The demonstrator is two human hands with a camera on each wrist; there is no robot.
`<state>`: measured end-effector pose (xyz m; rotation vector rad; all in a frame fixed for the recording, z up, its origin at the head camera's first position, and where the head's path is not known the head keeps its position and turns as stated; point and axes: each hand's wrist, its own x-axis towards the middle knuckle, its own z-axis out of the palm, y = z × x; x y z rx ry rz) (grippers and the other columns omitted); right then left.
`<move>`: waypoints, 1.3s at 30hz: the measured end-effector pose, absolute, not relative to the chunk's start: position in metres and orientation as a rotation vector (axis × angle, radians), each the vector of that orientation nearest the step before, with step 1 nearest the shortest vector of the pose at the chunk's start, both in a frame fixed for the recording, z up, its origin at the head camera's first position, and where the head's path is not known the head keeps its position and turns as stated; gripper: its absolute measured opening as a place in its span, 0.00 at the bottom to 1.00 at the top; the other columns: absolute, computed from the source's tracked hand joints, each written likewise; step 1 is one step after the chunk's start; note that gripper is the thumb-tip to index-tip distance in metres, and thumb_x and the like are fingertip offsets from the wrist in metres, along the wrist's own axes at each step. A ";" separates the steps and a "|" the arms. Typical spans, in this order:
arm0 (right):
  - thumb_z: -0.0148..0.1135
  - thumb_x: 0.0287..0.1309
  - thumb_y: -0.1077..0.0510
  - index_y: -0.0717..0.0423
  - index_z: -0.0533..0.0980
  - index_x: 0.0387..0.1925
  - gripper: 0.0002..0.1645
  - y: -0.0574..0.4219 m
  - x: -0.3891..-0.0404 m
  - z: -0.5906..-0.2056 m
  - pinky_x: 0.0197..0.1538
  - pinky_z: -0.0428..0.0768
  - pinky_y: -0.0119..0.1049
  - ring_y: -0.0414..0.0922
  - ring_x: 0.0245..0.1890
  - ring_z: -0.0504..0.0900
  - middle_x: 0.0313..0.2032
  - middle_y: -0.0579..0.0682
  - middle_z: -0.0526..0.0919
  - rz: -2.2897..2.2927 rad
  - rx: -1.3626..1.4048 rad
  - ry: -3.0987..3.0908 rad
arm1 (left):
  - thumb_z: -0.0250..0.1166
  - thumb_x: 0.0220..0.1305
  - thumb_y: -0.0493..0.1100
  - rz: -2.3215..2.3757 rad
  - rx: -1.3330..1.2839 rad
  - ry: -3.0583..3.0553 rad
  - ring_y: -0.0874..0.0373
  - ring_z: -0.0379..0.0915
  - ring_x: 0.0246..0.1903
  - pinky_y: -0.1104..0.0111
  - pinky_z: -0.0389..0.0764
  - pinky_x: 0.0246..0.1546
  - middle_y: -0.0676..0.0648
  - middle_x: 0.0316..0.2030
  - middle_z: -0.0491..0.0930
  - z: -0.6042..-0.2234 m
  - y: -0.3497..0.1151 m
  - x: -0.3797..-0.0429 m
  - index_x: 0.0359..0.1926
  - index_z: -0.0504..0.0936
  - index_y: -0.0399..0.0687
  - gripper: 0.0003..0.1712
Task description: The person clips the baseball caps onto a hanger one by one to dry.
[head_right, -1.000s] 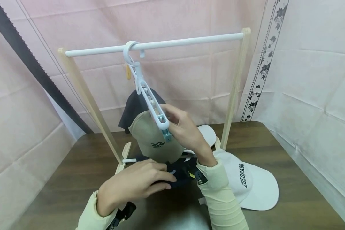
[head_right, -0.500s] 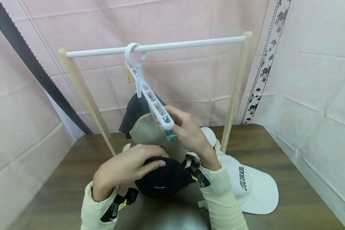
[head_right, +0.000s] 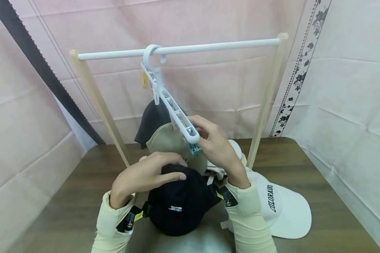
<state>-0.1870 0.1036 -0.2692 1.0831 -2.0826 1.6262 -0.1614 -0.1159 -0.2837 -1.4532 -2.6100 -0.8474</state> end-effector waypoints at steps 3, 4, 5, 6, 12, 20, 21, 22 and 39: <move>0.53 0.67 0.67 0.57 0.77 0.43 0.08 0.107 -0.187 -0.269 0.43 0.71 0.39 0.48 0.39 0.74 0.37 0.51 0.77 1.598 1.035 -2.081 | 0.65 0.68 0.52 -0.797 -1.417 -2.577 0.71 0.74 0.39 0.74 0.78 0.45 0.63 0.40 0.81 -0.286 -0.113 -0.165 0.46 0.82 0.55 0.10; 0.53 0.67 0.68 0.57 0.77 0.42 0.08 0.108 -0.187 -0.269 0.43 0.71 0.39 0.48 0.39 0.74 0.37 0.51 0.77 1.599 1.032 -2.079 | 0.65 0.68 0.52 -0.768 -1.394 -2.562 0.72 0.75 0.40 0.74 0.78 0.45 0.63 0.40 0.81 -0.287 -0.112 -0.166 0.46 0.82 0.55 0.10; 0.53 0.66 0.68 0.57 0.77 0.42 0.09 0.108 -0.187 -0.269 0.44 0.71 0.39 0.48 0.40 0.73 0.37 0.51 0.77 1.597 1.023 -2.081 | 0.65 0.68 0.51 -0.748 -1.367 -2.547 0.72 0.75 0.40 0.74 0.78 0.45 0.63 0.40 0.82 -0.288 -0.112 -0.167 0.46 0.83 0.55 0.10; 0.54 0.66 0.68 0.57 0.77 0.43 0.09 0.109 -0.186 -0.269 0.44 0.71 0.39 0.48 0.40 0.73 0.38 0.51 0.77 1.597 1.016 -2.085 | 0.66 0.67 0.51 -0.736 -1.341 -2.532 0.72 0.75 0.39 0.74 0.79 0.44 0.63 0.40 0.82 -0.289 -0.111 -0.167 0.45 0.83 0.55 0.09; 0.60 0.66 0.64 0.54 0.78 0.53 0.16 0.105 -0.183 -0.269 0.53 0.72 0.44 0.47 0.46 0.74 0.45 0.49 0.80 1.611 1.042 -2.101 | 0.67 0.67 0.46 -0.756 -1.253 -2.412 0.70 0.75 0.37 0.73 0.79 0.44 0.59 0.42 0.84 -0.293 -0.109 -0.171 0.50 0.83 0.53 0.12; 0.59 0.65 0.67 0.58 0.78 0.51 0.14 0.101 -0.182 -0.269 0.51 0.71 0.43 0.48 0.45 0.74 0.44 0.50 0.78 1.611 1.048 -2.083 | 0.65 0.68 0.45 -0.762 -1.182 -2.284 0.67 0.77 0.45 0.68 0.79 0.53 0.57 0.48 0.82 -0.292 -0.108 -0.172 0.53 0.81 0.52 0.14; 0.58 0.65 0.67 0.58 0.78 0.49 0.12 0.101 -0.182 -0.269 0.50 0.71 0.42 0.48 0.44 0.73 0.43 0.50 0.77 1.611 1.049 -2.075 | 0.65 0.68 0.44 -0.766 -1.170 -2.272 0.67 0.76 0.45 0.68 0.79 0.52 0.57 0.48 0.82 -0.292 -0.109 -0.172 0.53 0.81 0.52 0.13; 0.58 0.65 0.68 0.58 0.78 0.47 0.11 0.101 -0.182 -0.269 0.48 0.71 0.41 0.48 0.42 0.73 0.41 0.50 0.76 1.611 1.054 -2.064 | 0.65 0.68 0.44 -0.772 -1.157 -2.260 0.67 0.76 0.44 0.69 0.79 0.50 0.57 0.47 0.82 -0.291 -0.110 -0.172 0.52 0.81 0.52 0.13; 0.64 0.62 0.68 0.60 0.80 0.38 0.04 0.082 -0.182 -0.273 0.42 0.72 0.34 0.46 0.34 0.73 0.35 0.51 0.78 1.586 1.000 -1.847 | 0.69 0.64 0.43 -0.865 -1.001 -2.161 0.65 0.79 0.48 0.67 0.80 0.49 0.54 0.46 0.85 -0.287 -0.112 -0.172 0.50 0.83 0.48 0.14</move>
